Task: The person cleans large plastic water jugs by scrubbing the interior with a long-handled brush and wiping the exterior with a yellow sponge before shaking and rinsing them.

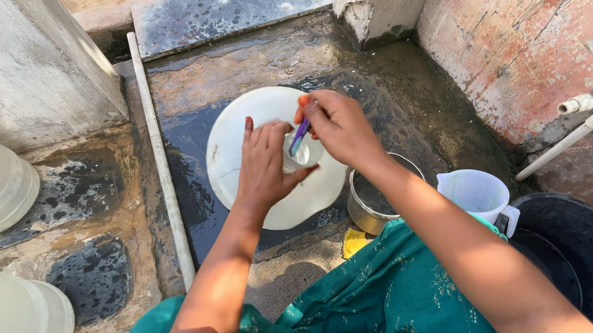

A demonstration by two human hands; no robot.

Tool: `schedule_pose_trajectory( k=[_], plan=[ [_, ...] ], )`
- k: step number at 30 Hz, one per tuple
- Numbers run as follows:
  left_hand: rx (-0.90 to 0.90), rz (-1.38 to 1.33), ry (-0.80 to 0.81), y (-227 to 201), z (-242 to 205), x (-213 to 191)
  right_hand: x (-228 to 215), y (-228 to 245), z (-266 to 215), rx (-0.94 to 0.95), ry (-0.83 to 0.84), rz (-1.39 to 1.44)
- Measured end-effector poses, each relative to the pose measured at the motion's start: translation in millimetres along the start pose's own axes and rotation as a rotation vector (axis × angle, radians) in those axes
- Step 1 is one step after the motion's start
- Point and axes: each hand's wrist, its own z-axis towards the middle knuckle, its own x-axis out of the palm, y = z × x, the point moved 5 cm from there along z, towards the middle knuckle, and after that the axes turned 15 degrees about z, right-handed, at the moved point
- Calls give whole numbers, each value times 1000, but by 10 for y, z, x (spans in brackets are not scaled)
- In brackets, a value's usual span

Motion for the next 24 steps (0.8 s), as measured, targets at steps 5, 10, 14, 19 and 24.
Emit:
schedule_pose_trajectory(
  k=[5,10,14,19,24],
  plan=[
    [-50,-1,106,99,69,-40,-53,-340,10,121,-105,232],
    [130,-38,304,116,188,-135,-25,-198,-1,128,19,104],
    [141,-46,572,166,176,-87,90,173,-39,-168,252,-118],
    [150,-58,641,104,130,42,128,505,-157,-228,411,-415],
    [104,-56,650,111,164,51,202,930,-326,-272,273,-383]
  ],
)
